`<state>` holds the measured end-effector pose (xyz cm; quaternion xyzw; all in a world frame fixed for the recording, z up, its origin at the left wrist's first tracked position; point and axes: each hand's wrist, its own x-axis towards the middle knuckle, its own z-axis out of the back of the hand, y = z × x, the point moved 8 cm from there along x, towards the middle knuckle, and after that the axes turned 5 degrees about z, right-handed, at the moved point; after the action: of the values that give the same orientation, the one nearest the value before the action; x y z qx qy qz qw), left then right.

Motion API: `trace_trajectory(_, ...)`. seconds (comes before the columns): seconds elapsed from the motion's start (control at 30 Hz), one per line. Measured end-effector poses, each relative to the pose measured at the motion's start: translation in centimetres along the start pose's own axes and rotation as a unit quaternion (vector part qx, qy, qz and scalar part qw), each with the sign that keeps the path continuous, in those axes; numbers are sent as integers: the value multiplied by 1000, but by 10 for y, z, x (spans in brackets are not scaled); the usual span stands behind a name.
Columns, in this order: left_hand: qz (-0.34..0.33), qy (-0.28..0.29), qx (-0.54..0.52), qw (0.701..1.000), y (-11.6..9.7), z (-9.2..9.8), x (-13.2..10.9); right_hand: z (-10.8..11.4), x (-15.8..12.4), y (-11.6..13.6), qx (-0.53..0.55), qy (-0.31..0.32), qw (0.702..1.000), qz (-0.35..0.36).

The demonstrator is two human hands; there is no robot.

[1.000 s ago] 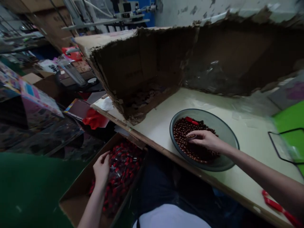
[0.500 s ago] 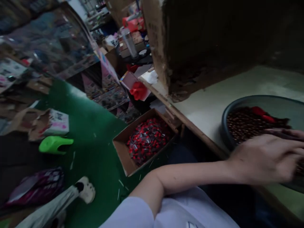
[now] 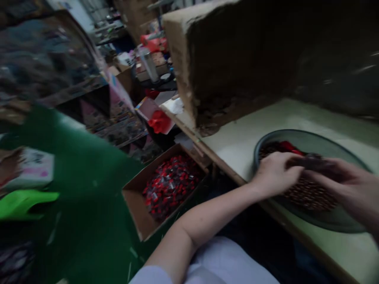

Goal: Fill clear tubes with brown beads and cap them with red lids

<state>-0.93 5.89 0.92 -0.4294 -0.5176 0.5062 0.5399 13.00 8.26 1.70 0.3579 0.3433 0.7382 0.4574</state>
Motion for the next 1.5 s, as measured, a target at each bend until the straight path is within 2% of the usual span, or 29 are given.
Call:
trace_trajectory(0.1, 68, 52, -135, 987, 12, -2, 11, 8, -3, 4, 60, 0, 997, -58)
trace_trajectory(0.23, 133, 107, -256, 951, 11, -6, 15, 3, 2, 15, 143, 18, 987, -65)
trace_trajectory(0.4, 142, 133, -303, 933, -4, -10, 15, 15, 0, 31, 175, 37, 983, -50)
trace_trajectory(0.57, 140, 127, -303, 934, -12, -16, 17, 23, 0, 38, 169, 48, 984, -33)
trace_trajectory(0.67, 136, 116, -304, 936, -13, -20, 18, 26, -1, 41, 144, 56, 988, -18)
trace_trajectory(0.83, 163, 134, -308, 928, -9, -24, 18, 43, 0, 53, 14, 43, 999, 27)
trace_trajectory(1.0, 178, 169, -281, 928, -8, -25, 17, 45, 9, 61, -69, 127, 989, 42)
trace_trajectory(1.1, 184, 175, -276, 927, -5, -23, 18, 47, 13, 53, -88, 158, 983, 18)
trace_trajectory(1.23, 198, 141, -320, 916, 2, -17, 23, 54, 11, 25, -62, 173, 982, -36)
trace_trajectory(1.3, 200, 130, -344, 908, 4, -15, 25, 52, 8, 7, -103, 210, 971, -45)
trace_trajectory(1.37, 197, 119, -358, 905, 5, -13, 27, 51, 11, -8, -189, 223, 956, -29)
trace_trajectory(1.5, 179, 100, -359, 911, 6, -10, 33, 54, 35, -29, -303, 146, 942, -6)
